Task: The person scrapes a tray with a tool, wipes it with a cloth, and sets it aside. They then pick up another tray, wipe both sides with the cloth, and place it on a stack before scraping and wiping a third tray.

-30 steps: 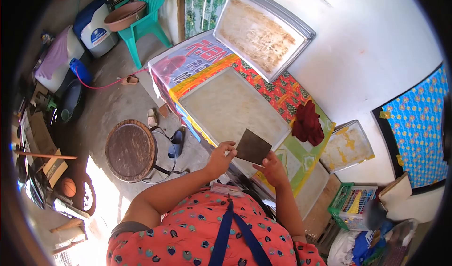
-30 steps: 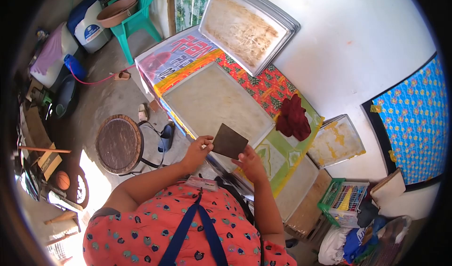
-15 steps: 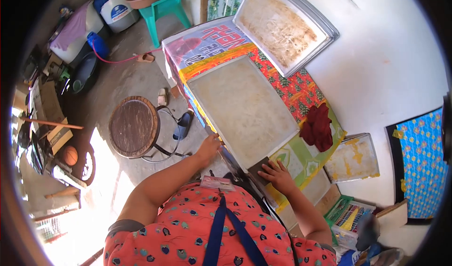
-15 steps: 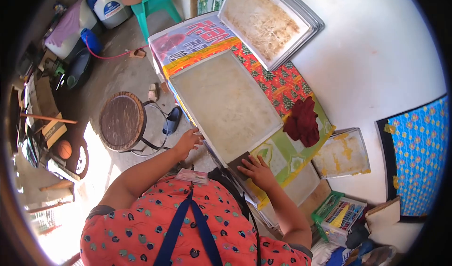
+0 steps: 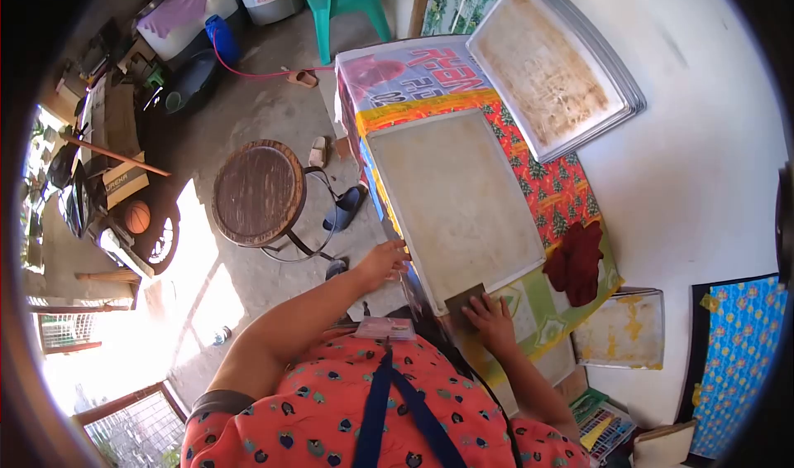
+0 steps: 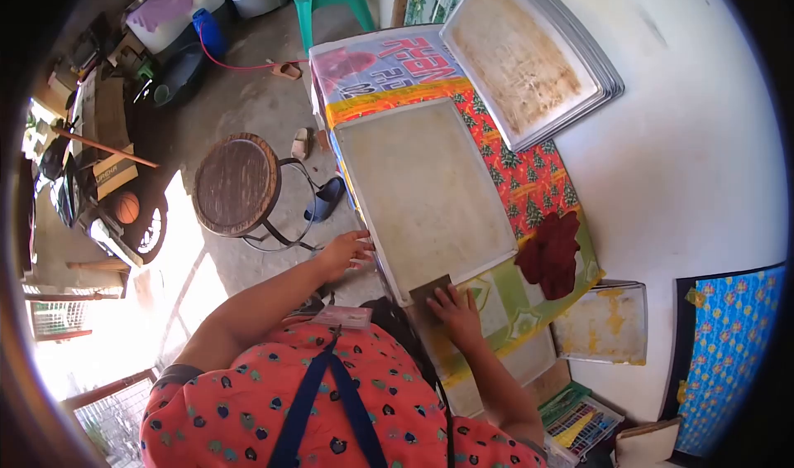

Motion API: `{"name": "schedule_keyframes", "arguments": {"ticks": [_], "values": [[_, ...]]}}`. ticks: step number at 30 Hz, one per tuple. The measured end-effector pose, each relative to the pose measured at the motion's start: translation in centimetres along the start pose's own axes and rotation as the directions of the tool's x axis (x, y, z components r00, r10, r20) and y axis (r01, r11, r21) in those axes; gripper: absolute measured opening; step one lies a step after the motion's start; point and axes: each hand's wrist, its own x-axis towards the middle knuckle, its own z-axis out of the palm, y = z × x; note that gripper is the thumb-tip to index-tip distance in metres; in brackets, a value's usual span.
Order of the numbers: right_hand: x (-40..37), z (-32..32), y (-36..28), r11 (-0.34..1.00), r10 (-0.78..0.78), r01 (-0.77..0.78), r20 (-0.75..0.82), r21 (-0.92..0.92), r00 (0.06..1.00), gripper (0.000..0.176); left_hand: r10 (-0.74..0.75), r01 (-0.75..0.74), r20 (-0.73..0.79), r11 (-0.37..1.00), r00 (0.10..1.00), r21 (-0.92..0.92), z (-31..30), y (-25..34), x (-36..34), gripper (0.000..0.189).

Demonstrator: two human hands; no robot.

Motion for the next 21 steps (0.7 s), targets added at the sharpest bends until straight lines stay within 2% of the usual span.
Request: {"name": "schedule_keyframes", "arguments": {"ticks": [2,3,4,5,7,9,11,13,15,17,18,20,21], "values": [[2.8,0.1,-0.1,1.0,-0.01,0.012,-0.068,0.026,0.998,0.053,0.002,-0.002,-0.009,1.0,1.0,0.004,0.0,-0.1,0.0,0.054],[6.6,-0.7,-0.4,0.998,-0.044,0.036,-0.155,-0.051,0.987,0.055,0.008,-0.008,-0.012,1.0,1.0,0.003,0.1,-0.1,0.1,0.055],[10.7,-1.7,-0.7,0.997,-0.048,0.06,-0.244,0.041,0.969,0.054,0.004,-0.003,-0.012,1.0,1.0,0.009,0.1,-0.1,0.1,0.055],[14.4,-3.2,-1.3,0.995,-0.065,0.085,-0.302,0.054,0.951,0.053,-0.001,0.001,-0.014,1.0,1.0,0.015,0.0,0.0,-0.1,0.056],[21.3,-3.2,-1.1,0.992,-0.015,0.06,-0.356,0.115,0.935,0.052,-0.005,0.005,-0.014,0.999,1.0,0.038,0.0,0.2,0.0,0.057],[22.5,-3.4,-1.1,0.992,-0.006,0.05,-0.344,0.119,0.939,0.049,-0.016,0.017,-0.011,0.997,1.0,0.078,-0.1,0.3,-0.1,0.058],[17.4,-2.8,-1.1,0.996,-0.047,0.07,-0.332,0.058,0.942,0.048,0.006,-0.007,0.048,1.0,0.999,0.025,-0.6,0.4,0.0,0.059],[10.1,-0.9,-0.8,0.998,-0.034,0.044,-0.223,0.039,0.974,0.049,-0.002,0.003,0.071,1.0,0.997,-0.019,-0.9,-0.3,0.2,0.057],[2.4,0.1,-1.2,0.992,0.047,-0.038,-0.072,0.121,0.996,0.053,-0.019,0.022,0.057,0.998,0.998,-0.052,-1.1,-0.6,0.9,0.054],[-0.5,0.7,-1.0,0.994,0.054,-0.046,-0.077,0.103,0.996,0.053,0.012,-0.009,0.092,0.999,0.996,-0.038,-1.3,-0.7,1.1,0.055],[-1.3,1.0,-1.3,0.993,0.065,-0.057,-0.078,0.099,0.995,0.054,0.02,-0.018,0.113,1.0,0.993,-0.025,-1.4,-0.9,1.0,0.055],[3.1,-0.7,-1.6,0.998,0.05,-0.048,-0.062,0.035,0.997,0.054,-0.007,0.011,0.113,0.999,0.994,-0.042,-1.0,0.2,0.0,0.059],[6.3,-1.3,-1.8,1.0,0.023,-0.023,-0.154,0.002,0.988,0.053,-0.019,0.025,0.114,0.998,0.993,-0.055,-0.8,0.5,-0.3,0.061]]}}
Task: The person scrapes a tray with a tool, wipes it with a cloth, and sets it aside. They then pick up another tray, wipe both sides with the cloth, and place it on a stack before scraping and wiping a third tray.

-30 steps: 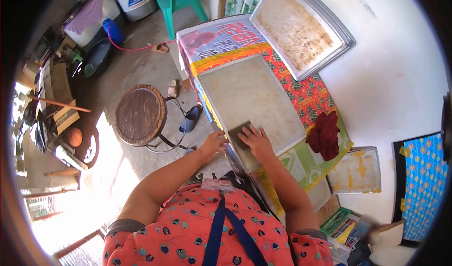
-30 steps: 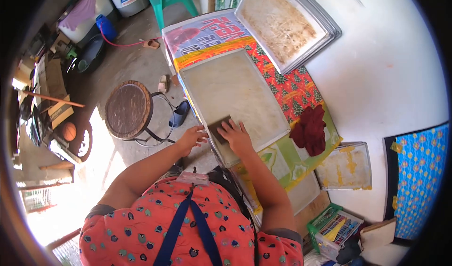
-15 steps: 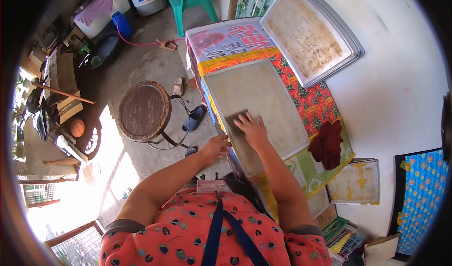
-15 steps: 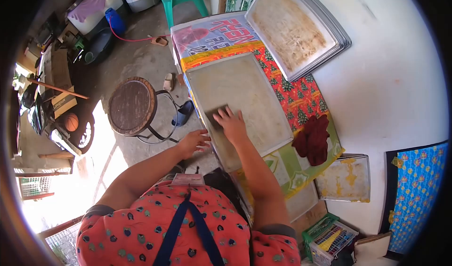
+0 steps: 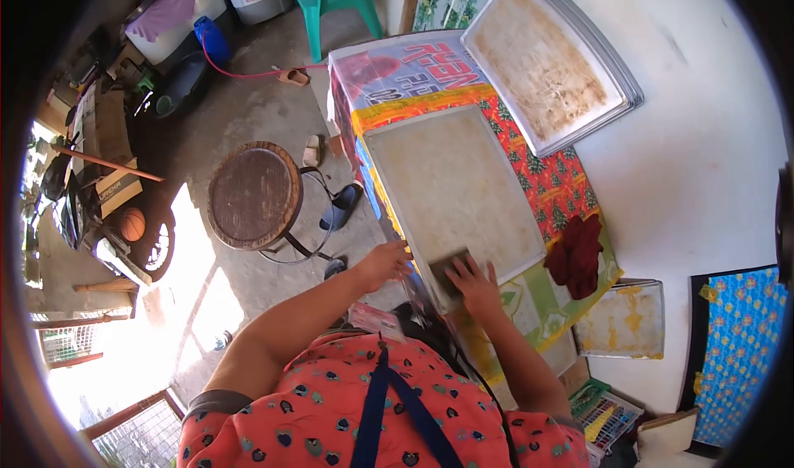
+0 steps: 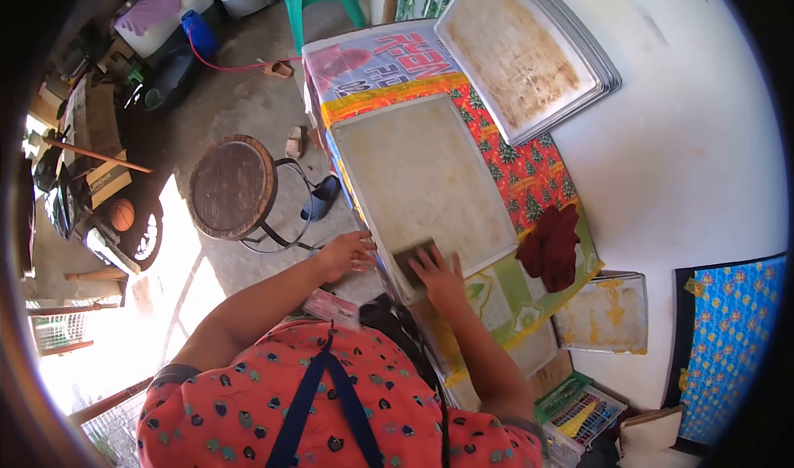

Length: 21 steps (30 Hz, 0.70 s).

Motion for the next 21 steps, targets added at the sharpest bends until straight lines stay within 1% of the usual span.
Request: {"name": "schedule_keyframes", "arguments": {"ticks": [1,3,6,8,10,12,13,15,16,17,18,19,20,21], "values": [[3.3,0.3,-0.2,0.999,-0.019,0.022,-0.098,0.031,0.995,0.052,0.012,-0.012,-0.001,1.0,1.0,0.001,0.0,-0.2,0.1,0.06],[7.9,0.4,-0.7,1.0,-0.008,0.011,-0.149,0.013,0.989,0.05,0.039,-0.039,-0.012,0.999,0.999,0.013,-0.3,-0.8,0.2,0.057],[4.8,0.9,-1.8,1.0,0.009,-0.008,-0.085,0.008,0.996,0.05,0.048,-0.047,0.038,0.999,0.998,-0.02,-1.2,-1.5,1.1,0.058],[-1.5,1.2,-2.0,0.995,0.062,-0.064,0.031,0.074,0.998,0.051,0.017,-0.016,0.031,0.998,0.999,-0.053,-1.2,-1.2,1.3,0.06],[-7.3,2.0,-1.7,0.997,0.072,-0.075,0.094,0.034,0.993,0.053,-0.001,0.003,0.021,0.996,1.0,-0.089,-0.8,-1.0,1.3,0.061],[-7.6,2.0,-1.3,0.996,0.068,-0.072,0.072,0.055,0.995,0.052,-0.019,0.02,0.007,0.995,1.0,-0.094,-0.5,-0.9,0.8,0.062],[-7.2,1.5,-1.5,0.994,0.079,-0.083,0.053,0.068,0.995,0.051,-0.023,0.02,-0.043,0.998,0.999,-0.064,-0.2,-0.7,0.5,0.062],[-1.7,0.9,-1.0,0.996,0.079,-0.079,-0.012,0.051,0.997,0.049,-0.02,0.019,-0.13,1.0,0.991,-0.002,1.2,-0.3,0.5,0.062],[1.3,0.6,-0.4,0.997,0.074,-0.072,-0.07,0.042,0.995,0.048,0.196,-0.093,-0.261,0.928,0.945,0.361,2.1,-0.4,0.3,0.063],[3.9,0.4,0.4,0.997,0.067,-0.064,-0.124,0.032,0.99,0.048,0.435,-0.132,-0.295,0.72,0.851,0.681,3.2,-0.8,0.0,0.064],[5.7,0.1,1.3,0.994,0.103,-0.097,-0.152,0.051,0.983,0.048,0.654,-0.091,-0.224,0.411,0.722,0.907,3.9,-1.2,-0.3,0.065],[5.4,-0.1,2.1,0.994,0.101,-0.095,-0.141,0.052,0.985,0.048,0.629,-0.061,-0.043,0.143,0.776,0.988,4.3,-1.3,-0.5,0.066],[5.0,-0.6,3.2,0.994,0.099,-0.093,-0.134,0.051,0.986,0.049,0.555,-0.056,0.126,-0.141,0.822,0.988,4.3,-1.0,-0.6,0.067],[3.0,-0.5,4.2,0.993,0.107,-0.1,-0.122,0.061,0.987,0.049,0.44,-0.07,0.264,-0.41,0.858,0.909,4.3,-0.6,-0.6,0.068]]}}
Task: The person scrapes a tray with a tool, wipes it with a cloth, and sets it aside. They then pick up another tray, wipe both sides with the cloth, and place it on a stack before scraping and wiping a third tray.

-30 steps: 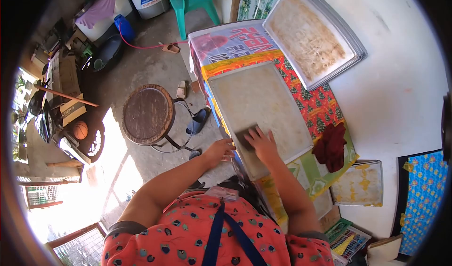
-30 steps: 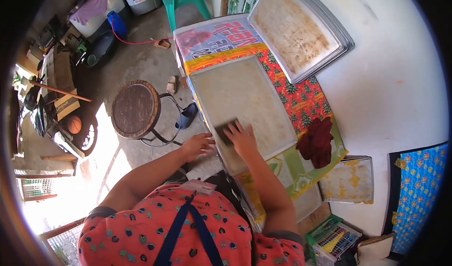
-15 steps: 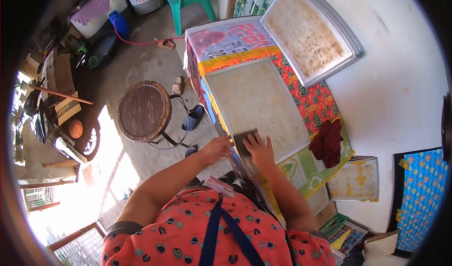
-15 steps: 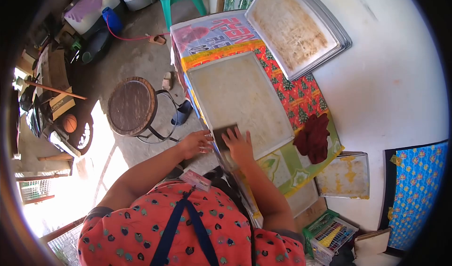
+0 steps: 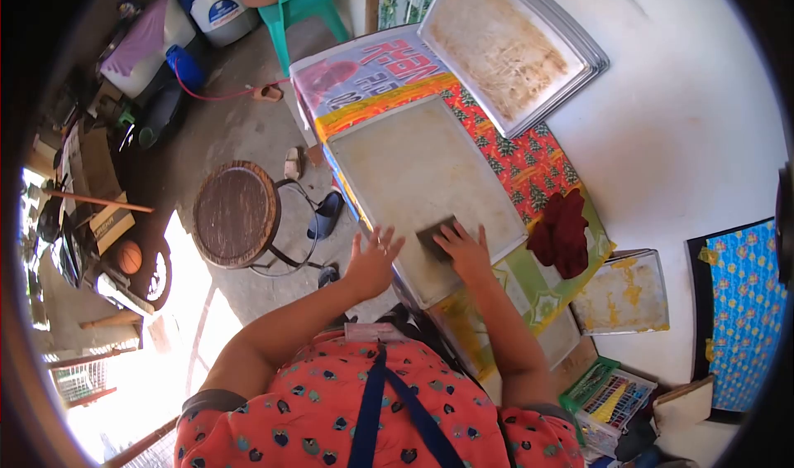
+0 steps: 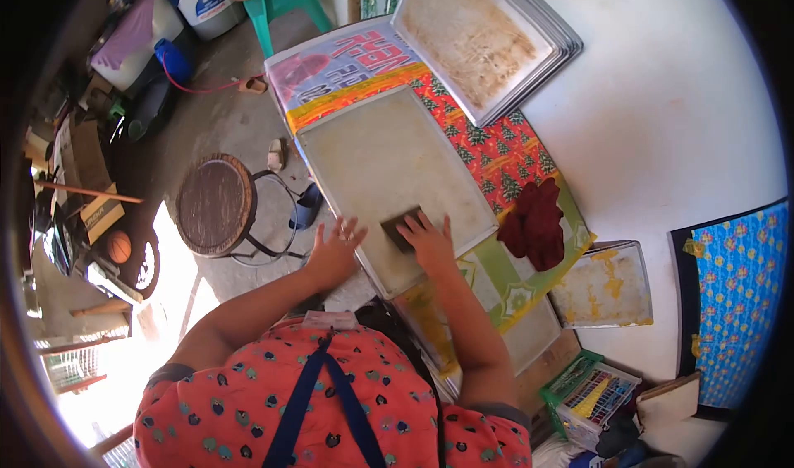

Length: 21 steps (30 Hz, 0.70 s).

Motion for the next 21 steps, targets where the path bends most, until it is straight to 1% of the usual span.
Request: {"name": "schedule_keyframes", "arguments": {"ticks": [1,3,4,6,7,8,10,12,13,15,17,18,19,21], "values": [[-3.2,0.2,1.2,1.0,0.003,-0.003,0.019,0.006,1.0,0.049,0.019,-0.02,0.028,1.0,0.999,0.02,0.3,0.0,0.1,0.067],[-8.9,-0.1,3.5,0.997,0.076,-0.077,0.19,0.0,0.979,0.051,0.045,-0.049,0.084,0.998,0.995,0.043,1.7,0.2,-0.1,0.066],[-9.1,-0.4,4.9,0.997,0.074,-0.07,0.185,-0.029,0.98,0.05,0.058,-0.067,0.074,0.989,0.996,0.128,2.1,0.0,0.1,0.062],[-10.6,-0.2,5.6,0.996,0.082,-0.072,0.195,-0.058,0.977,0.05,0.045,-0.064,0.136,0.988,0.99,0.14,2.2,0.0,0.1,0.062],[-8.8,-0.6,5.3,0.998,0.058,-0.056,0.179,-0.014,0.982,0.05,0.042,-0.067,0.162,0.986,0.986,0.152,1.5,0.0,0.3,0.062],[-5.0,-1.5,5.1,0.999,0.029,-0.033,0.157,0.024,0.987,0.051,0.037,-0.061,0.185,0.99,0.982,0.128,0.8,0.0,0.6,0.061],[1.1,1.0,5.5,0.998,-0.025,0.024,0.013,0.05,1.0,0.051,0.022,-0.041,0.235,0.996,0.972,0.076,0.2,0.3,0.7,0.061],[4.5,0.8,5.8,0.998,-0.033,0.033,-0.003,0.052,0.999,0.052,0.016,-0.033,0.24,0.997,0.971,0.064,0.3,0.2,0.8,0.062],[4.7,0.3,5.9,0.998,-0.026,0.025,0.019,0.058,0.999,0.052,0.016,-0.032,0.248,0.998,0.969,0.062,0.3,0.0,0.8,0.062],[1.3,-0.5,6.3,0.999,-0.029,0.027,0.089,0.019,0.996,0.051,0.022,-0.043,0.272,0.997,0.962,0.072,0.1,-0.1,0.9,0.063],[-4.8,-1.0,7.4,1.0,0.007,-0.008,0.243,0.001,0.97,0.052,0.032,-0.058,0.285,0.995,0.958,0.081,-0.1,-0.2,1.1,0.063],[-8.0,-1.4,8.0,0.998,0.05,-0.057,0.283,0.015,0.958,0.052,0.041,-0.071,0.292,0.993,0.955,0.092,0.0,-0.3,1.1,0.063],[-9.7,-1.7,8.5,0.994,0.094,-0.107,0.322,0.026,0.942,0.053,0.05,-0.085,0.299,0.991,0.953,0.104,-0.1,-0.5,1.3,0.062],[-8.9,-0.5,8.8,0.994,0.106,-0.112,0.261,0.01,0.959,0.054,0.089,-0.134,0.317,0.983,0.944,0.122,-0.2,-0.9,1.3,0.066]]}}
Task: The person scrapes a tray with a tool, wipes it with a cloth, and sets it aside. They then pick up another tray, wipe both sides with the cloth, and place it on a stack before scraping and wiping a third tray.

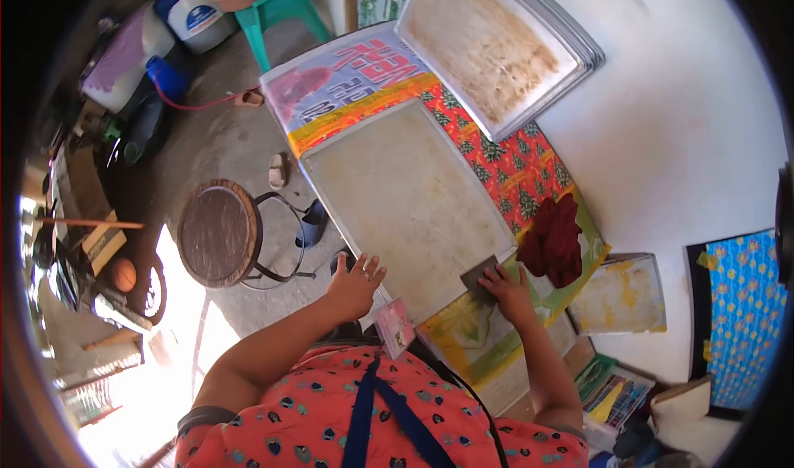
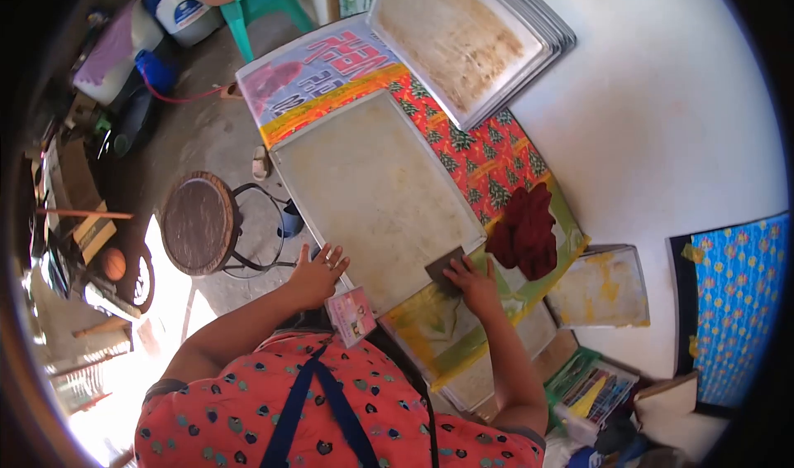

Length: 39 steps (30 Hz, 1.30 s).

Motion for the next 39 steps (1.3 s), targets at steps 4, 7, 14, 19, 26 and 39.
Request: {"name": "schedule_keyframes", "arguments": {"ticks": [4,7,14,19,26,39], "values": [[10.6,-3.0,-1.7,0.995,-0.074,0.085,-0.169,0.058,0.983,0.056,0.084,-0.084,0.001,0.996,0.996,0.035,0.2,-0.8,0.9,0.074],[13.9,-3.5,-1.5,0.993,-0.101,0.11,-0.187,0.04,0.977,0.056,0.122,-0.124,0.065,0.992,0.99,0.02,-1.5,-0.9,0.9,0.064],[1.2,-2.4,3.6,0.995,0.092,-0.092,-0.002,0.034,0.996,0.054,0.176,-0.172,-0.057,0.983,0.983,0.069,2.5,-1.9,1.6,0.068],[10.8,-3.8,3.3,0.997,-0.073,0.076,-0.158,0.014,0.985,0.061,0.211,-0.209,-0.008,0.973,0.977,0.095,1.0,-1.9,1.4,0.068],[3.0,-1.2,5.1,1.0,-0.004,0.003,-0.104,-0.002,0.995,0.058,0.193,-0.193,0.025,0.981,0.981,-0.024,0.0,-1.8,1.5,0.068],[21.3,-4.9,2.5,0.986,-0.164,0.166,-0.197,-0.007,0.967,0.064,0.192,-0.191,0.037,0.981,0.981,-0.032,-0.3,-1.7,1.1,0.075]]}}
